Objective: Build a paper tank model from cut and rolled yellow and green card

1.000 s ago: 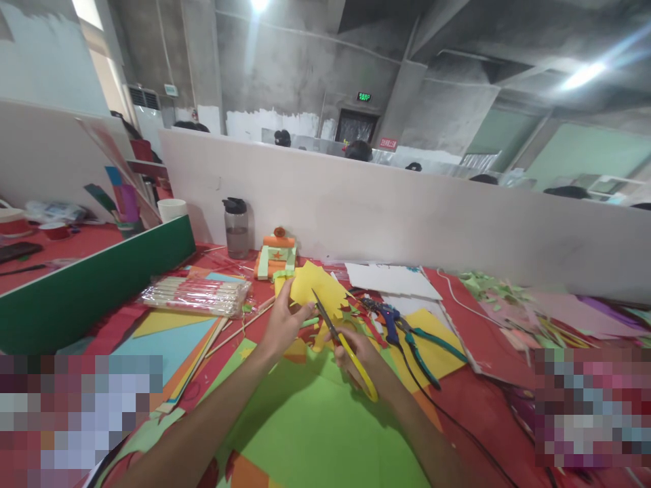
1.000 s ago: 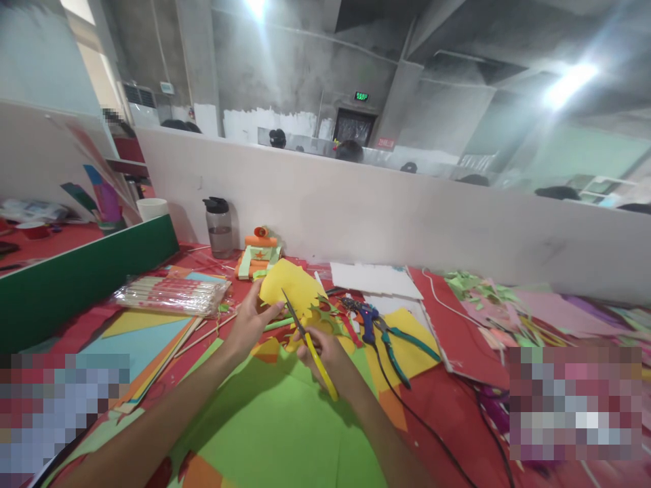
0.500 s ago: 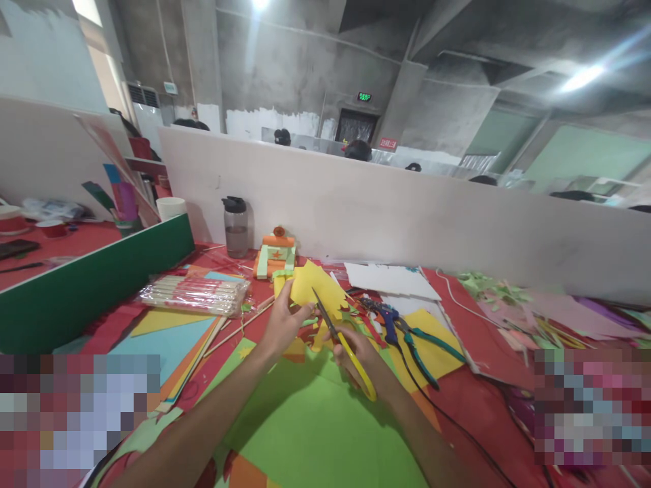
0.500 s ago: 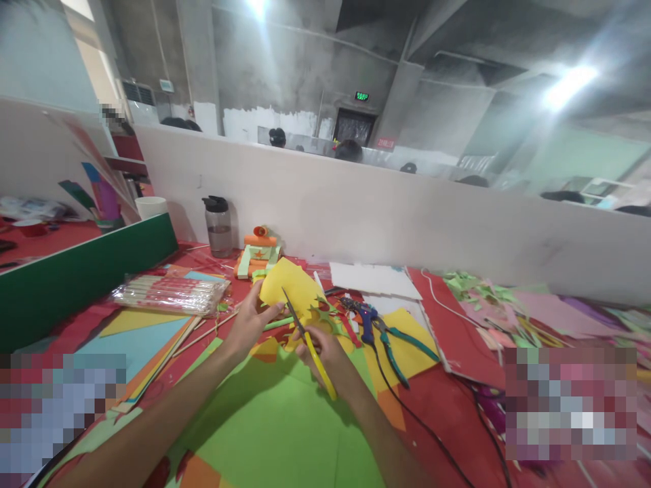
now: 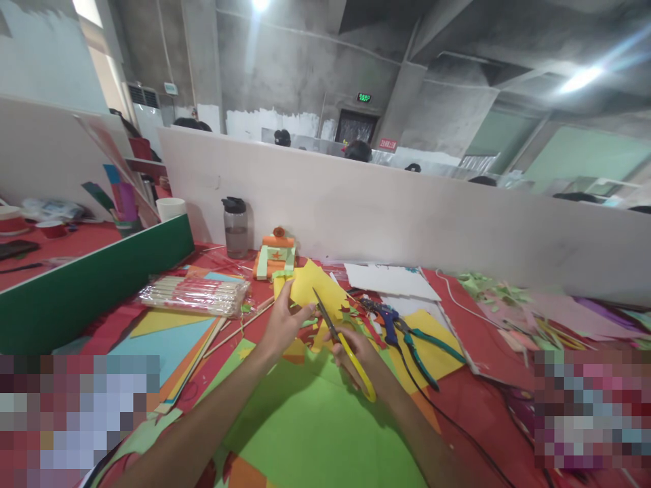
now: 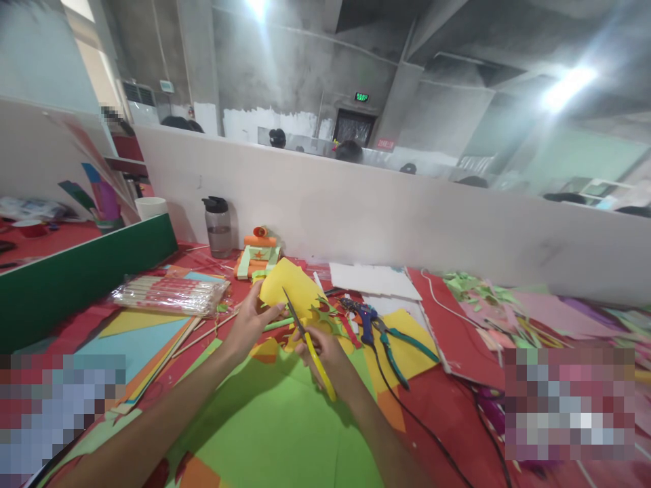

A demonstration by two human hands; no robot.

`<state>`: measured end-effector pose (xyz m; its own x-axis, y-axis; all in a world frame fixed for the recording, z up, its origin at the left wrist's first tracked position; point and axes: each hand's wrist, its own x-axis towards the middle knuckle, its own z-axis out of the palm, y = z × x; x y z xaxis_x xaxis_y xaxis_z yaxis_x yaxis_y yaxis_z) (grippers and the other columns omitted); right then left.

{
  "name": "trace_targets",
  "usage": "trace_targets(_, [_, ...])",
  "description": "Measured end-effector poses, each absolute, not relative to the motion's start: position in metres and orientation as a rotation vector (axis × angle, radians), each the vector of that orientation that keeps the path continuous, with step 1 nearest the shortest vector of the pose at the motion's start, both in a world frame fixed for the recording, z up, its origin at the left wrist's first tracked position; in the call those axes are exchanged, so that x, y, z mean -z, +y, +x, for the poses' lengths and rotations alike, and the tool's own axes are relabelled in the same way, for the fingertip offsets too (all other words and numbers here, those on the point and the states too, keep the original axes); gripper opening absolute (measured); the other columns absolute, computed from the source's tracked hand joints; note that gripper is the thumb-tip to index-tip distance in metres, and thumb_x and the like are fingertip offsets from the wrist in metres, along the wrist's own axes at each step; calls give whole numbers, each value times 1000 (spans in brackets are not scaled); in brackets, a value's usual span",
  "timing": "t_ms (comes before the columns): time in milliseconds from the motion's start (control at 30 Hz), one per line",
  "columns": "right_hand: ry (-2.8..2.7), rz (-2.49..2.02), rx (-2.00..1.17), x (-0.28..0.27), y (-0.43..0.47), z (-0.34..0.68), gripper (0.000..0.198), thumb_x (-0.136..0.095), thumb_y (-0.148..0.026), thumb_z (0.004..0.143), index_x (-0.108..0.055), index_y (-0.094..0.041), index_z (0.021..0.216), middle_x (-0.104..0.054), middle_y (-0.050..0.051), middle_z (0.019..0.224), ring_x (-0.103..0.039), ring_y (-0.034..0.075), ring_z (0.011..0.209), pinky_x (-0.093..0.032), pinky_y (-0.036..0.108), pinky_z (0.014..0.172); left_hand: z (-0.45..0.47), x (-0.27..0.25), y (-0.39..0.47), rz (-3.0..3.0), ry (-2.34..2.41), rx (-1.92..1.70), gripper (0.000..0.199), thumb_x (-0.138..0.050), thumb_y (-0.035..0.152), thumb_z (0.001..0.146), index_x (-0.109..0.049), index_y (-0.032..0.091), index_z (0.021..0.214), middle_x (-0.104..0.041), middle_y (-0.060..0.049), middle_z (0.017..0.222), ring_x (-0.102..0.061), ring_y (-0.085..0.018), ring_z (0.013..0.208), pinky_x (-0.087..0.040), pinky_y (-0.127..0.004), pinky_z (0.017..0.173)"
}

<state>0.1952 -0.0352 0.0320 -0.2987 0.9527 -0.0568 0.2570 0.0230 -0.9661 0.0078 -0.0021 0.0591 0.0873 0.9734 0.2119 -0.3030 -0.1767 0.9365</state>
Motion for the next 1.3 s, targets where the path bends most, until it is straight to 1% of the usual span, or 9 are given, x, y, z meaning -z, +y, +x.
trace_targets(233, [-1712,-1253,-1225,-40,-35,196,54,-65,-66,79,-63,-17,103,-52,-5,61,-35,4,34,-30,16,30,7,-57,1,1112,792,-1459,67,-76,32,76,-39,26,131,-68,-2,102,-70,-17,84,-58,-32,77])
trace_targets(300, [-1741,-1237,-1223,-44,-36,198,54,-64,-67,80,-63,-17,102,-51,-5,62,-35,4,35,-29,16,30,5,-54,3,1116,792,-1488,62,-76,32,77,-40,25,127,-68,1,94,-69,-15,81,-58,-31,77])
trace_targets(400, [-1748,-1195,-1328,-50,-38,203,57,-61,-69,81,-61,-17,105,-52,-5,66,-36,3,37,-30,15,32,3,-52,7,1135,803,-1502,42,-74,36,80,-48,23,111,-64,4,80,-67,-13,76,-57,-30,79])
trace_targets(467, [-1753,-1158,-1427,-52,-39,207,61,-59,-71,82,-58,-18,111,-55,-4,70,-38,2,37,-31,14,33,2,-51,8,1158,807,-1500,32,-72,39,82,-51,21,100,-64,3,80,-66,-12,77,-57,-30,80])
trace_targets(533, [-1762,-1121,-1499,-51,-38,213,64,-59,-73,81,-55,-19,115,-57,-2,76,-39,2,38,-32,13,33,2,-50,9,1176,819,-1500,29,-70,41,83,-54,21,96,-63,2,86,-67,-13,81,-57,-31,82])
trace_targets(700, [-1730,-1117,-1607,-46,-38,221,68,-56,-75,81,-50,-19,119,-59,-3,75,-39,2,38,-34,13,33,2,-47,10,1208,876,-1471,32,-67,44,85,-56,22,104,-61,0,95,-68,-15,85,-59,-32,79])
trace_targets(967, [-1756,-1138,-1654,-73,-55,220,59,-54,-73,85,-45,-21,111,-62,-2,74,-45,4,40,-36,14,37,2,-49,8,1237,905,-1468,31,-63,44,86,-54,22,106,-55,2,93,-64,-11,73,-59,-28,71])
trace_targets(1133, [-1736,-1142,-1651,-69,-54,225,57,-53,-72,86,-38,-24,114,-64,-2,75,-40,4,37,-32,15,34,3,-52,5,1237,908,-1475,31,-64,42,86,-52,23,108,-52,2,93,-64,-11,73,-57,-27,69])
trace_targets(1300, [-1771,-1066,-1652,-67,-52,227,56,-53,-70,87,-30,-26,113,-67,-1,81,-41,4,38,-32,15,35,2,-51,5,1236,898,-1462,32,-64,41,87,-50,24,111,-47,3,93,-66,-11,74,-57,-28,71])
